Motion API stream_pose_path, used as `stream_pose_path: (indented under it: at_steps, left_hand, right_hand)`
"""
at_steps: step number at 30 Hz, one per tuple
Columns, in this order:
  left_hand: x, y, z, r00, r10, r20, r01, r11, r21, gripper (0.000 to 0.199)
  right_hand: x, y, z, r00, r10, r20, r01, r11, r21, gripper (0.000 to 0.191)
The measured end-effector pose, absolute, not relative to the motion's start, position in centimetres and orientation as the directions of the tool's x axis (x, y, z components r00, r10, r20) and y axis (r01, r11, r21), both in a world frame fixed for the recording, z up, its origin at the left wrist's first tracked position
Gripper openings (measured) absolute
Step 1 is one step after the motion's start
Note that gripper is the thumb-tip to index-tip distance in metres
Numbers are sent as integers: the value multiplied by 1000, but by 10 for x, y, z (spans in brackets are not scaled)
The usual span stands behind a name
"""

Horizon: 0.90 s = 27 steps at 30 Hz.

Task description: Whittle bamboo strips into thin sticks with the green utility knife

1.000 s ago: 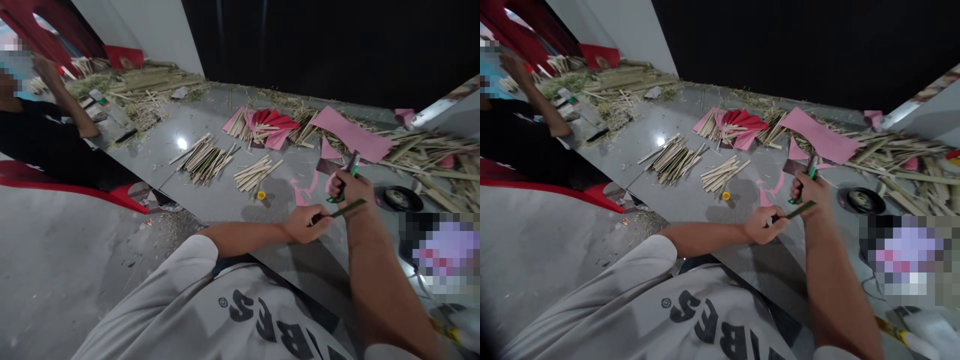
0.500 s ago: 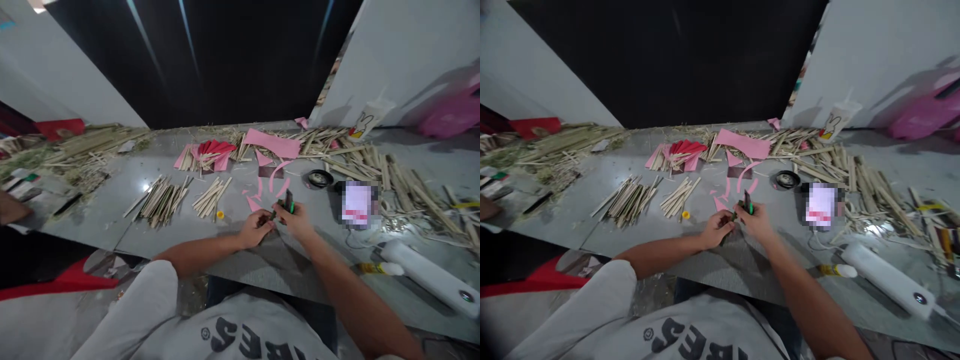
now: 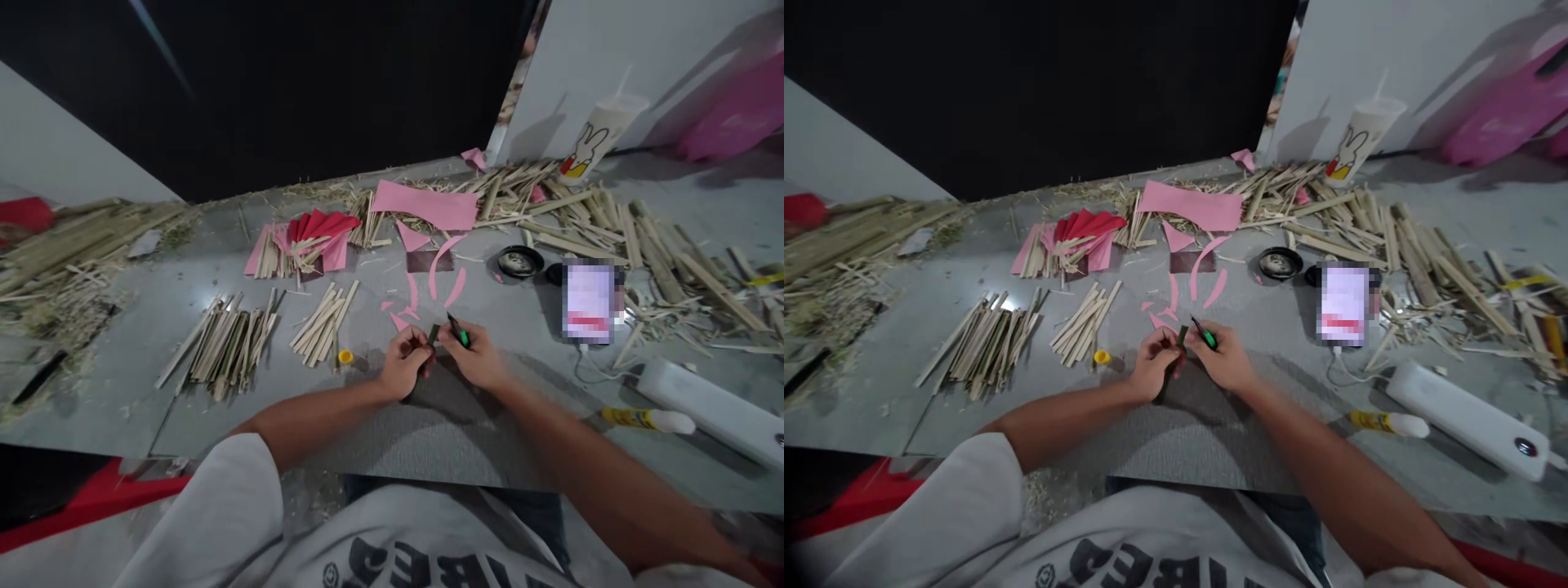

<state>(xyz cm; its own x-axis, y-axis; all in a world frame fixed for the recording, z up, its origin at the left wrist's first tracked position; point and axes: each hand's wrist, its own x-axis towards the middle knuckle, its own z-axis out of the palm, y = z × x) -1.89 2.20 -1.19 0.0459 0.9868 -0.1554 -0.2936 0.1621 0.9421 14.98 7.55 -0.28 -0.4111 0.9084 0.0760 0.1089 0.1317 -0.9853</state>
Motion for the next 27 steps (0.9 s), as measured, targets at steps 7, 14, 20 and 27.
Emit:
stream_pose_path:
  at_steps: [7,14,20,27]
  left_hand:
    - [-22,24,-14,89,973,-212,-356,230,906,37]
    - [-27,21,-11,130,965,-228,-394,261,881,39]
    - [-31,20,-10,152,964,-217,-410,262,874,41]
    - [-32,20,-10,181,966,-186,-406,246,880,35]
  right_hand:
    - [149,71,-5,-402,916,10,-8,8,-1000,75]
    - [147,75,0,-418,888,-194,-47,-235,-971,57]
    - [148,68,5,-516,825,-230,-53,-299,-953,47]
    - [150,63,8,-582,779,-234,-49,-321,-946,42]
